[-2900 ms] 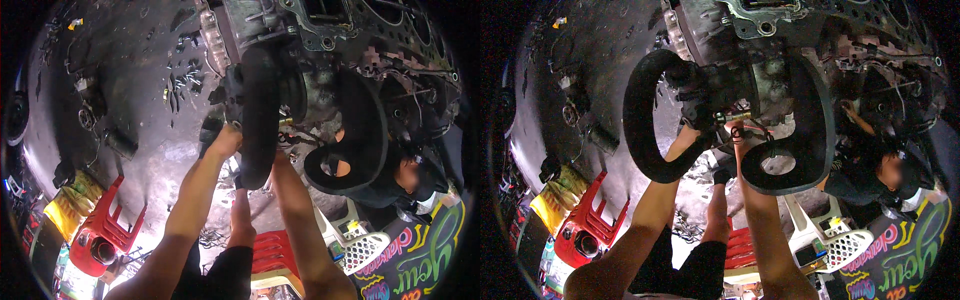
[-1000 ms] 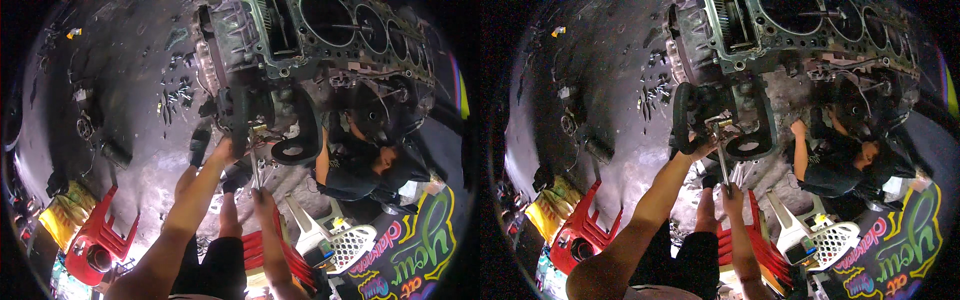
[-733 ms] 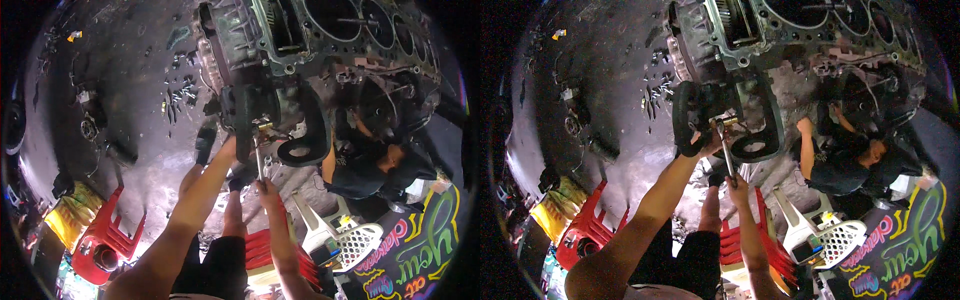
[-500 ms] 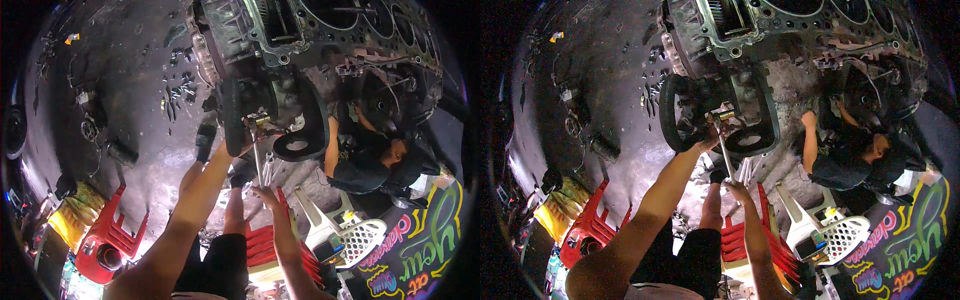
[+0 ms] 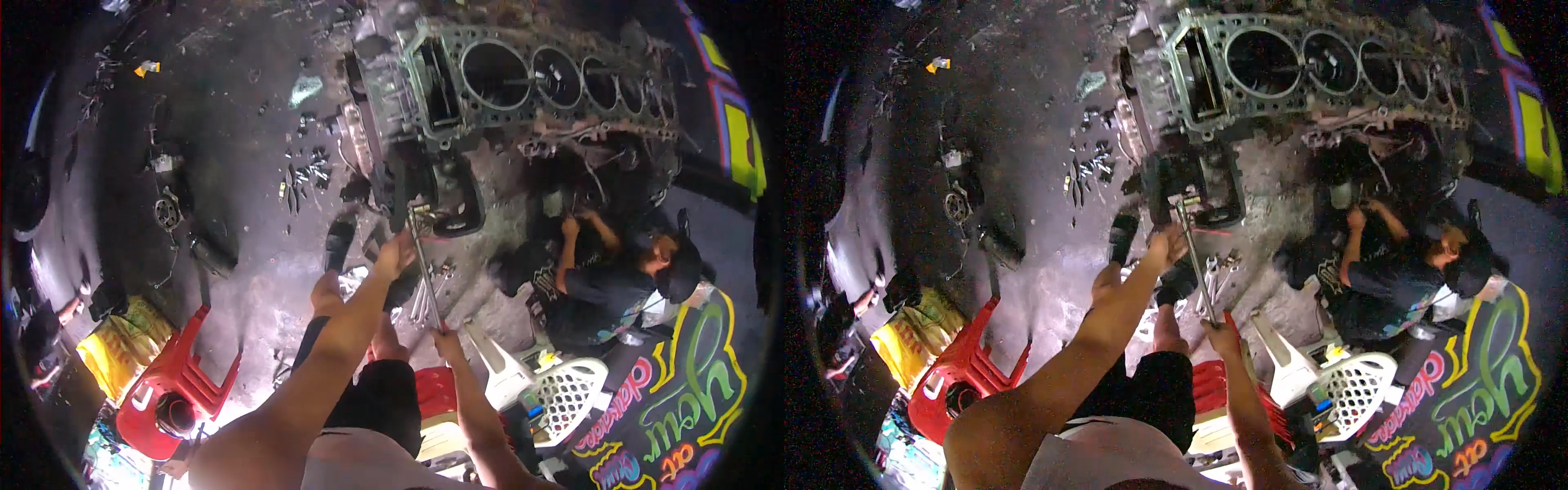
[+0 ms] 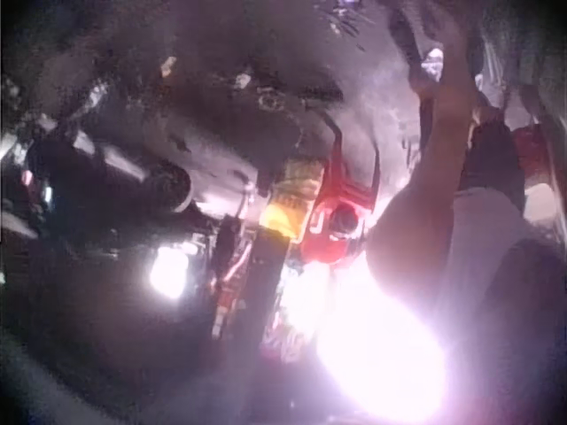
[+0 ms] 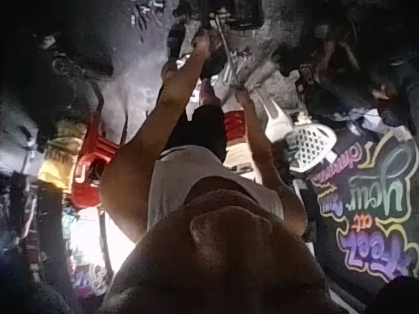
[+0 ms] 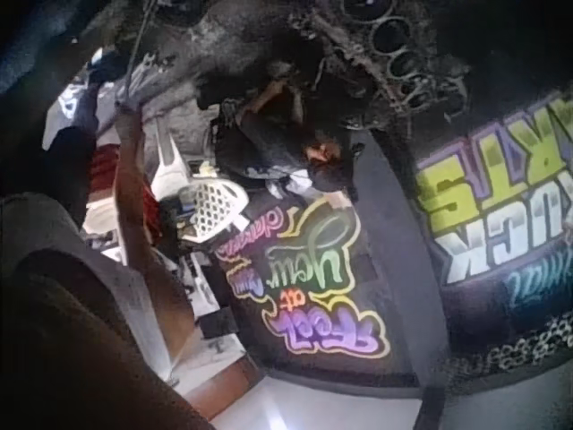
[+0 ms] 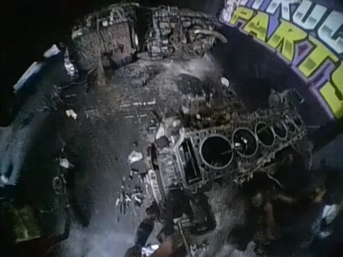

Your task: The person removes parts and a hose from an engine block by hand and using wrenches, wipes their hands with paper, and loosens bolts on the engine block using a socket wrench.

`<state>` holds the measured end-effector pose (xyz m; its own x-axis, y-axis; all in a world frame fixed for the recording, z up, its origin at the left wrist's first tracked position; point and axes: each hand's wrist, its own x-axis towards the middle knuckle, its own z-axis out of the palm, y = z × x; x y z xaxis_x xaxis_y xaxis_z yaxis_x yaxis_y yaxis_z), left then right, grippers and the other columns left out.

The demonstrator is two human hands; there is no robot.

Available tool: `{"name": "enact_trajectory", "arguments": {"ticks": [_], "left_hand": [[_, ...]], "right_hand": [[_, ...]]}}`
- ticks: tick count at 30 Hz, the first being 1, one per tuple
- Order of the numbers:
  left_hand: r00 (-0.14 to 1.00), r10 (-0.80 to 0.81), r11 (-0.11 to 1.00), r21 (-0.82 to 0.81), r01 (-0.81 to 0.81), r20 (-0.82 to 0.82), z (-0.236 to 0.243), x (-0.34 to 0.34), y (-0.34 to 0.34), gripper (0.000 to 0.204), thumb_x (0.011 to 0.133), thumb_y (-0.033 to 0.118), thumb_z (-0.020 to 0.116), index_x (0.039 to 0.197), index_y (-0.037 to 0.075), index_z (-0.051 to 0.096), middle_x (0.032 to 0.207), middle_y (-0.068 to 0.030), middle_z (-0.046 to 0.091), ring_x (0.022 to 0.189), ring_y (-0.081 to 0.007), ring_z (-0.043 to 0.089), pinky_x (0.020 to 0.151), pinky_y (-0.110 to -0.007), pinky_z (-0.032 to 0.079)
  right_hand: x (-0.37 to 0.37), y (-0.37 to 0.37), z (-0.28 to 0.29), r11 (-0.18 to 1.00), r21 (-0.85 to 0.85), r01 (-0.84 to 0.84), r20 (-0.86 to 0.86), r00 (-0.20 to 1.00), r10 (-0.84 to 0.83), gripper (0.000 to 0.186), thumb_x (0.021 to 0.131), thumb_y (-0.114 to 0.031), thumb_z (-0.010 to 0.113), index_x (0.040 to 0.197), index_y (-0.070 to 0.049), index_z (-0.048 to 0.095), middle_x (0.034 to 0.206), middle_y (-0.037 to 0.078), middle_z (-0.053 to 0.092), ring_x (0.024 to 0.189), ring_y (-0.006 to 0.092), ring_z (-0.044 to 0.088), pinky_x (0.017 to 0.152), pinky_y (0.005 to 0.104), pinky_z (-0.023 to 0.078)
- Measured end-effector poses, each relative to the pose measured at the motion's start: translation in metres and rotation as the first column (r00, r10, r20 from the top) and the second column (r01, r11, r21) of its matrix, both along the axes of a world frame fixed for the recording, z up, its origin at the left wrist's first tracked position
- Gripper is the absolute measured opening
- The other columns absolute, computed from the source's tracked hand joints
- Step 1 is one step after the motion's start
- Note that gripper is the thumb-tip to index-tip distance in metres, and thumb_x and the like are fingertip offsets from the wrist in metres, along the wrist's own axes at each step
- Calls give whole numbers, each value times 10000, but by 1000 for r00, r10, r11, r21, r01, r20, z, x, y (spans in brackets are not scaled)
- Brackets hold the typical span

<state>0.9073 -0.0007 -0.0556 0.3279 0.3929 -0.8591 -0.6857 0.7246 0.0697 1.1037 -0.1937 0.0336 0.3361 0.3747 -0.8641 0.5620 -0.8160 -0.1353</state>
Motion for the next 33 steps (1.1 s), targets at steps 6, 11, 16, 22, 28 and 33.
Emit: {"name": "enact_trajectory", "arguments": {"ticks": [6, 11, 16, 22, 28, 33], "left_hand": [[973, -215, 950, -250, 190, -80, 16, -19, -78, 404, 866, 428, 503, 1120, 119, 562, 1031, -38, 611, 967, -196, 572, 827, -390, 440], [830, -169, 877, 303, 372, -531, -33, -105, -79, 282, 913, 337, 462, 906, 85, 588, 774, -28, 589, 650, -136, 565, 580, -277, 448], [915, -218, 938, 185, 292, -339, 28, -79, -13, 296, 894, 377, 442, 855, 120, 584, 632, 2, 532, 473, -107, 466, 410, -270, 348], [985, 157, 963, -235, -135, 77, 113, 16, 14, 392, 890, 483, 346, 849, 130, 513, 702, -106, 591, 487, -196, 485, 425, -333, 395], [945, 322, 940, -144, -311, 63, 4, -20, 21, 370, 918, 426, 299, 964, 157, 550, 844, -131, 621, 737, -254, 576, 689, -413, 470], [688, 602, 797, -264, -542, 404, -38, 6, 17, 293, 852, 221, 434, 1015, 5, 546, 1034, -188, 587, 942, -335, 578, 810, -467, 505]], "right_hand": [[26, -36, -25, 975, -106, -195, 33, 979, 199, 305, 842, -286, 546, 1027, -64, 643, 809, 183, 640, 726, 265, 616, 647, 336, 504], [-3, 14, -10, 965, 40, -258, -88, 961, 260, 217, 826, -282, 584, 796, -71, 622, 643, 86, 572, 579, 186, 525, 528, 339, 432], [-30, 34, 77, 973, 133, -191, -117, 971, 207, 286, 813, -280, 615, 611, -77, 606, 510, 8, 517, 461, 122, 451, 432, 340, 374], [-80, 104, 197, 953, -194, 233, -295, 913, -283, 172, 819, -197, 559, 901, -46, 568, 582, -9, 446, 438, 96, 390, 402, 254, 331], [-159, 176, 271, 789, -317, 527, -415, 671, -615, 177, 837, -116, 509, 998, -45, 510, 631, -16, 407, 456, 66, 361, 394, 217, 288], [-119, 159, 267, 813, -327, 481, -378, 722, -579, 219, 896, -138, 504, 1113, -108, 510, 633, -4, 456, 442, 82, 380, 376, 238, 306]]}}
